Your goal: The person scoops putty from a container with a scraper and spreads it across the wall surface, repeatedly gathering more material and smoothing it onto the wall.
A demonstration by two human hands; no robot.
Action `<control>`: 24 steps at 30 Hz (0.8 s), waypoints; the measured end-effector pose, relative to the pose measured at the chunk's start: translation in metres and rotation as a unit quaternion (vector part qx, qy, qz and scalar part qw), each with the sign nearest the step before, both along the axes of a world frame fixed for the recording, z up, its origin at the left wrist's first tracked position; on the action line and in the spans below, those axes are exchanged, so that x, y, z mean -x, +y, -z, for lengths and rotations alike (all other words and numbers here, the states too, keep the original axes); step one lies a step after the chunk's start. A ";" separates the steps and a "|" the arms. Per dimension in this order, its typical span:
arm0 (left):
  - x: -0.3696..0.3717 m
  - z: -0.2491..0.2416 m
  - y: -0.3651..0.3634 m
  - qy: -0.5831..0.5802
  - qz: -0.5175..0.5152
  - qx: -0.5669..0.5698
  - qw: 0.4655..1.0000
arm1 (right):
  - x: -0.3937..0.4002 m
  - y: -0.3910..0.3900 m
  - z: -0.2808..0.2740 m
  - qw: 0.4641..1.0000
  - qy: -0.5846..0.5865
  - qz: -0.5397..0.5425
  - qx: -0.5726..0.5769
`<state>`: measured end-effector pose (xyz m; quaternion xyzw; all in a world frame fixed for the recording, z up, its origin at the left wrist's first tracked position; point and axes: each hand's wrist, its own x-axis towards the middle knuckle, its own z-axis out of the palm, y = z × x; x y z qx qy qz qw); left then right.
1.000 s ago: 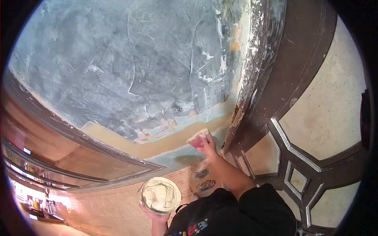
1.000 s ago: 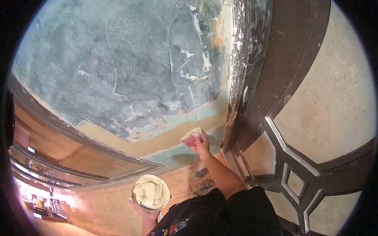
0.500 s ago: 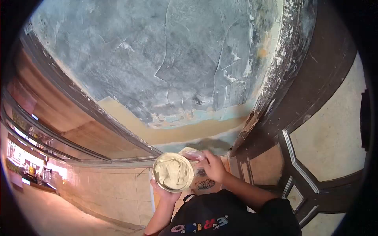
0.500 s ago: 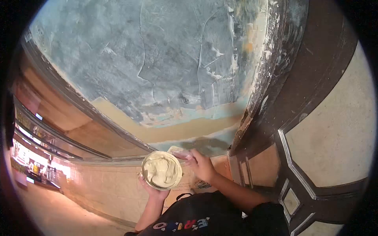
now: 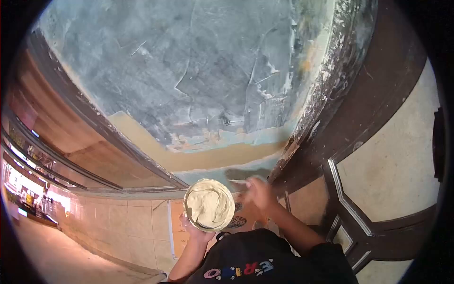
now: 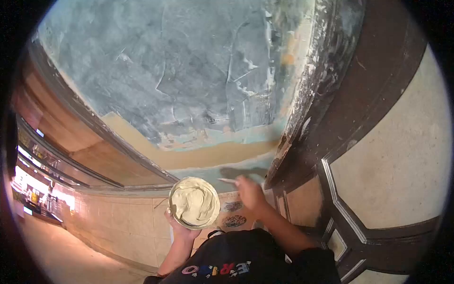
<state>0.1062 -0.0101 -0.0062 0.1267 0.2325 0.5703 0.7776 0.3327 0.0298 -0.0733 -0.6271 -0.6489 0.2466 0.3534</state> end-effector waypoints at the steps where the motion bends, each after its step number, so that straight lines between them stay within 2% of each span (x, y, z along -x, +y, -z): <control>1: 0.000 -0.001 0.000 -0.001 -0.006 0.001 1.000 | -0.005 -0.001 -0.014 1.000 -0.001 -0.006 0.001; 3: 0.004 -0.002 -0.002 0.037 -0.010 -0.018 0.999 | -0.011 -0.003 -0.043 0.991 0.100 0.069 -0.057; 4: 0.005 -0.001 -0.003 0.025 -0.008 -0.017 1.000 | -0.014 -0.001 -0.051 0.991 0.101 0.066 -0.057; 6: 0.006 0.000 -0.004 0.032 -0.011 -0.024 0.999 | -0.017 0.001 -0.064 0.976 0.022 0.030 -0.216; 7: 0.006 0.001 -0.004 0.038 -0.010 -0.031 0.999 | -0.016 -0.001 -0.070 0.975 0.021 0.029 -0.218; 9: 0.007 0.005 -0.006 0.032 -0.016 -0.032 0.999 | -0.009 -0.005 -0.083 0.956 -0.040 -0.025 -0.290; 15: 0.011 0.002 -0.012 0.103 -0.019 -0.049 0.993 | 0.017 -0.016 -0.100 0.952 -0.097 -0.063 -0.285; 24: 0.027 0.017 -0.022 0.107 0.002 -0.047 0.993 | 0.032 -0.023 -0.102 0.943 -0.130 -0.070 -0.299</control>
